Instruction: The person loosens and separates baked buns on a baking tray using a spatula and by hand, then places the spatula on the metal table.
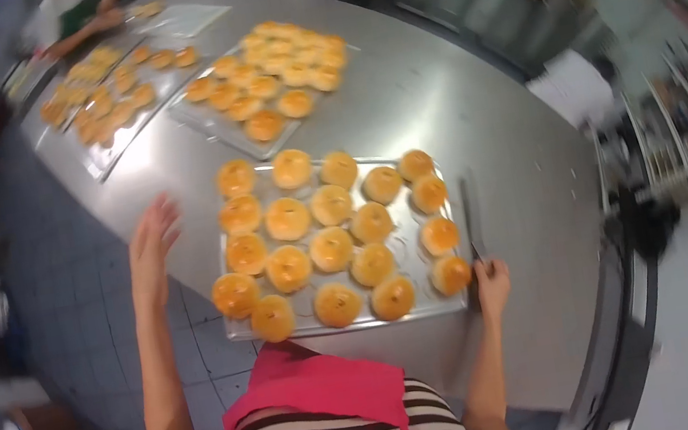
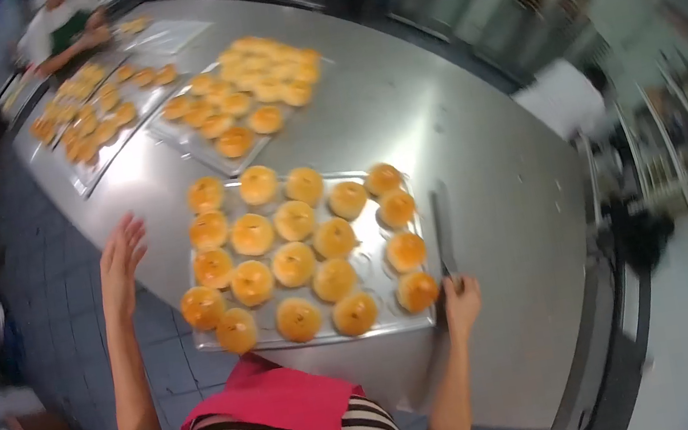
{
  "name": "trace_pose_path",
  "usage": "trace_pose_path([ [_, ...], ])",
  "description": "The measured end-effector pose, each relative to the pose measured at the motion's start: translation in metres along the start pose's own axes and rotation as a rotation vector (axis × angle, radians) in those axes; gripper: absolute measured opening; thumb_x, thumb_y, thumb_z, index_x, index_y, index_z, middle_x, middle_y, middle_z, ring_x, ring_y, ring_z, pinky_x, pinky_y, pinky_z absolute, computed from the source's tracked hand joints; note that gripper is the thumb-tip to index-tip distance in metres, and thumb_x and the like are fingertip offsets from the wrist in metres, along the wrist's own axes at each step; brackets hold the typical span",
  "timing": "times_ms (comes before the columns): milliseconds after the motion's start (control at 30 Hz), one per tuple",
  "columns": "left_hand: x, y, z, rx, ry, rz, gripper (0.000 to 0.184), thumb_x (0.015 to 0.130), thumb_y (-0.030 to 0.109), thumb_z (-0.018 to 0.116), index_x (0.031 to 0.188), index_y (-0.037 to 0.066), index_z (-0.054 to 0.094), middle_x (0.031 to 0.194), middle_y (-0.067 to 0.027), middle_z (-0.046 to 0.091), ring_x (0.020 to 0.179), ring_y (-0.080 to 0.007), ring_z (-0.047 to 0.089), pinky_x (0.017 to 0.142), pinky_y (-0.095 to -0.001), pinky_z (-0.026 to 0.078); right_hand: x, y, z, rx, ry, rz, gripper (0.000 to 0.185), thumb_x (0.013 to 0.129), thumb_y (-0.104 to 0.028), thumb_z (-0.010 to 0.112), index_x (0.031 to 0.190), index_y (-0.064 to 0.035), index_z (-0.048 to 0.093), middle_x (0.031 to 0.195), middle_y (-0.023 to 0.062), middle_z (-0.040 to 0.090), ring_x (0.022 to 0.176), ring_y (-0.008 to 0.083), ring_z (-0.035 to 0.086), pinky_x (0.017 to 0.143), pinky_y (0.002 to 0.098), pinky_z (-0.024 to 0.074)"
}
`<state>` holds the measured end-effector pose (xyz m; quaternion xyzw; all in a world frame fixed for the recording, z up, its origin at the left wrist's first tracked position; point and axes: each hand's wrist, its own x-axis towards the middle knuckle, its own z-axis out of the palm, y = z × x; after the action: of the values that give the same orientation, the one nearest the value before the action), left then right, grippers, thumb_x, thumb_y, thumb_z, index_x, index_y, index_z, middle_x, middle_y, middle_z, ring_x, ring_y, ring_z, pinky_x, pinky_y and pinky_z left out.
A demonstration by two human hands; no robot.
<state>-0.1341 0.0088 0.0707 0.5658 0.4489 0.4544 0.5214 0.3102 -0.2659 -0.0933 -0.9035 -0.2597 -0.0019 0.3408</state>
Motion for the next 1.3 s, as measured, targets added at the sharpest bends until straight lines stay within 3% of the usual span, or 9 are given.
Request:
trace_pose_path([
  [67,0.004,-0.073,-0.04,0.018,0.016,-0.262,0.055,0.092,0.042,0.04,0.13,0.003,0.037,0.122,-0.0149,0.05,0.116,-0.0205,0.045,0.096,-0.0348,0.035,0.002,-0.004,0.001,0.145,-0.057,0.055,0.039,0.075,-0.032,0.064,0.093,0.0021,0.057,0.086,0.0169,0.058,0.082,0.0299,0.057,0.076,0.0365,0.0441],
  [233,-0.023,-0.109,-0.041,-0.101,-0.135,-0.478,0.062,0.091,0.047,0.039,0.131,0.001,0.034,0.118,-0.0146,0.051,0.111,-0.0222,0.048,0.093,-0.032,0.038,-0.003,-0.023,-0.001,0.685,-0.253,0.23,0.022,0.079,-0.015,0.065,0.093,-0.0001,0.056,0.08,0.0021,0.06,0.073,0.0083,0.053,0.064,0.023,0.0423],
  [433,-0.029,-0.11,-0.016,0.013,-0.044,-0.46,0.063,0.09,0.051,0.037,0.13,0.002,0.035,0.114,-0.0135,0.053,0.102,-0.0175,0.051,0.081,-0.0297,0.044,-0.002,-0.031,-0.015,0.861,-0.395,0.363,0.024,0.08,-0.013,0.063,0.098,0.0017,0.055,0.083,0.0031,0.06,0.074,0.0088,0.054,0.066,0.0217,0.0433],
  [700,-0.034,-0.121,-0.02,-0.086,-0.151,-0.492,0.062,0.088,0.053,0.04,0.129,0.006,0.036,0.109,-0.0127,0.055,0.098,-0.0178,0.054,0.076,-0.0298,0.045,-0.007,-0.051,-0.021,0.786,-0.27,0.425,0.028,0.081,-0.013,0.063,0.104,0.0017,0.055,0.082,0.0025,0.059,0.07,0.0084,0.052,0.061,0.021,0.0415],
  [900,-0.035,-0.137,-0.009,-0.121,-0.254,-0.509,0.061,0.088,0.052,0.04,0.133,0.012,0.031,0.117,-0.0139,0.052,0.107,-0.0201,0.05,0.087,-0.0333,0.041,0.006,-0.02,-0.023,0.727,-0.217,0.291,0.024,0.082,-0.014,0.061,0.099,0.0023,0.057,0.084,0.0032,0.059,0.071,0.0084,0.051,0.063,0.0216,0.0411],
  [967,-0.029,-0.141,-0.009,-0.207,-0.441,-0.532,0.061,0.089,0.052,0.039,0.136,0.014,0.027,0.123,-0.0136,0.049,0.114,-0.0205,0.046,0.092,-0.0354,0.037,0.003,-0.026,-0.02,0.526,-0.09,0.115,0.014,0.083,-0.015,0.059,0.089,-0.0028,0.057,0.08,-0.0014,0.056,0.07,0.0064,0.049,0.062,0.0199,0.0396],
  [1000,-0.027,-0.136,-0.017,-0.22,-0.427,-0.54,0.061,0.089,0.052,0.039,0.136,0.014,0.027,0.123,-0.0136,0.049,0.114,-0.0205,0.046,0.092,-0.0354,0.037,-0.006,-0.056,-0.031,0.348,-0.059,0.145,0.024,0.083,-0.013,0.06,0.099,0.0041,0.055,0.081,0.0016,0.057,0.073,0.0085,0.05,0.07,0.0207,0.0397],
  [1067,-0.029,-0.13,-0.021,-0.171,-0.59,-0.527,0.06,0.089,0.048,0.041,0.135,0.011,0.029,0.122,-0.0125,0.048,0.113,-0.0199,0.046,0.089,-0.0309,0.039,-0.014,-0.086,-0.029,0.431,-0.013,0.085,0.024,0.083,-0.012,0.06,0.1,0.0039,0.054,0.079,0.0007,0.055,0.072,0.0084,0.049,0.069,0.0205,0.0393],
  [1300,-0.052,-0.132,-0.057,-0.232,-0.291,-0.46,0.038,0.087,0.02,0.056,0.123,0.013,0.047,0.111,-0.0045,0.055,0.095,-0.0108,0.053,0.079,-0.0235,0.043,-0.068,-0.19,0.006,0.528,-0.217,0.014,0.02,0.084,-0.011,0.057,0.101,-0.0023,0.055,0.074,-0.0014,0.053,0.061,0.0049,0.046,0.052,0.0186,0.0386],
])
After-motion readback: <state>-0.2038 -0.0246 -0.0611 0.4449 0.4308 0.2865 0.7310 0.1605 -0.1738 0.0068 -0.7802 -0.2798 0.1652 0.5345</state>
